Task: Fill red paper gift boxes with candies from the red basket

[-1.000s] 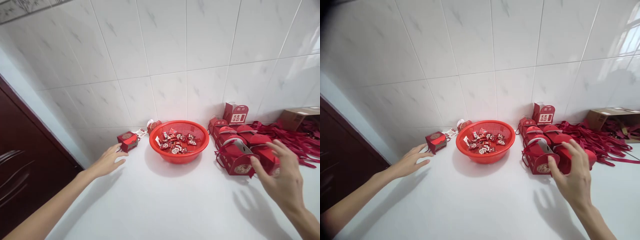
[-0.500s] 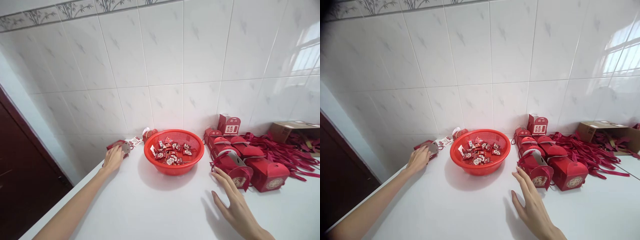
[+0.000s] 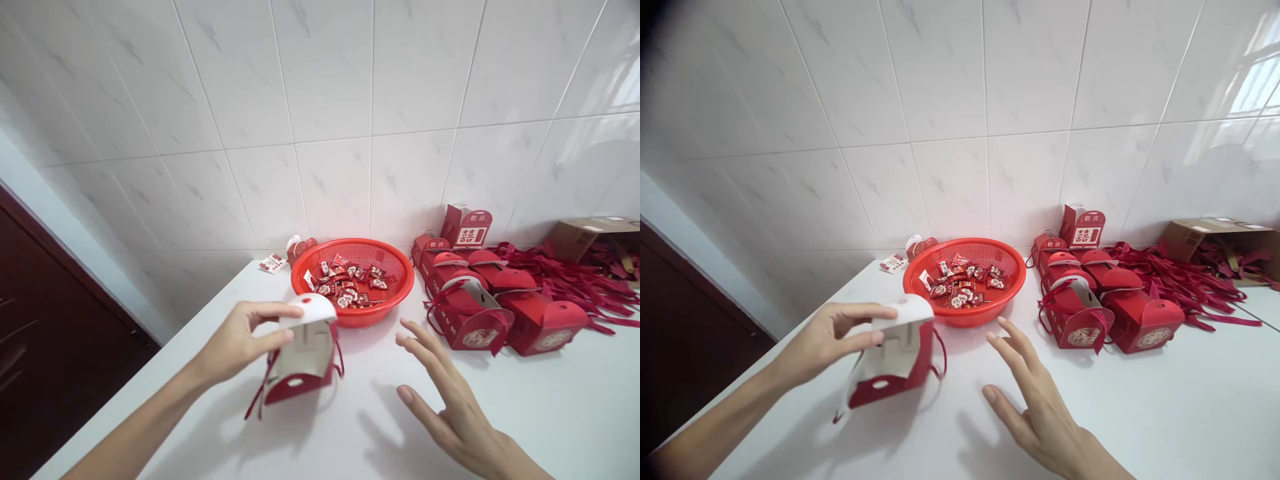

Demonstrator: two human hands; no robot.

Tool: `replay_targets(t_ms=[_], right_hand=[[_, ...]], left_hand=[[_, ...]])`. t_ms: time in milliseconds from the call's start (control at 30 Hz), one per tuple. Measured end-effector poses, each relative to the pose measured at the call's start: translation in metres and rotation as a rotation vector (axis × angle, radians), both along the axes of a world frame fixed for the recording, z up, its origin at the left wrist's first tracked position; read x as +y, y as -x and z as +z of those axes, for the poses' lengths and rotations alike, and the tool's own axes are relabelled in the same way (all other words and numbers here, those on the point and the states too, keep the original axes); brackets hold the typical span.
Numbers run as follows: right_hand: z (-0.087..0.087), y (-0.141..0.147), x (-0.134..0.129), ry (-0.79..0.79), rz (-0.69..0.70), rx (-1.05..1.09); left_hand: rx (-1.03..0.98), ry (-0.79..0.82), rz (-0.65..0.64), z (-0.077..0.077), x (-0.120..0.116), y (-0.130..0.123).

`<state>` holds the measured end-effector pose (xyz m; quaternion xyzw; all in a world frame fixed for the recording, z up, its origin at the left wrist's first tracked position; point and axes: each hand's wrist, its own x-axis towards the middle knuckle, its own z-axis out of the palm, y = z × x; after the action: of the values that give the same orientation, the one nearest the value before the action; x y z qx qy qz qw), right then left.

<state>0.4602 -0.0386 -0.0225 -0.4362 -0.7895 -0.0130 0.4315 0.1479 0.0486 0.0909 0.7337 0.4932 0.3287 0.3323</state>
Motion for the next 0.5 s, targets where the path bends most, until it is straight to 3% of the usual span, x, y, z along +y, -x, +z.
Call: replay_targets(t_ms=[167,333,500], right_hand=[[0.02,0.017,-0.012,0.029,0.17,0.007],[0.019,0.017,-0.007,0.104,-0.024,0.09],[0.015,0.013,0.005,0.327,-0.169,0.27]], left_hand=[[-0.072,0.19,-0.292,-0.013,-0.021,-0.047],[-0.167,0.345,-0.303,-0.029,-0.017,-0.065],[-0.18,0.428,-0.254,-0.055,-0.007,-0.062]])
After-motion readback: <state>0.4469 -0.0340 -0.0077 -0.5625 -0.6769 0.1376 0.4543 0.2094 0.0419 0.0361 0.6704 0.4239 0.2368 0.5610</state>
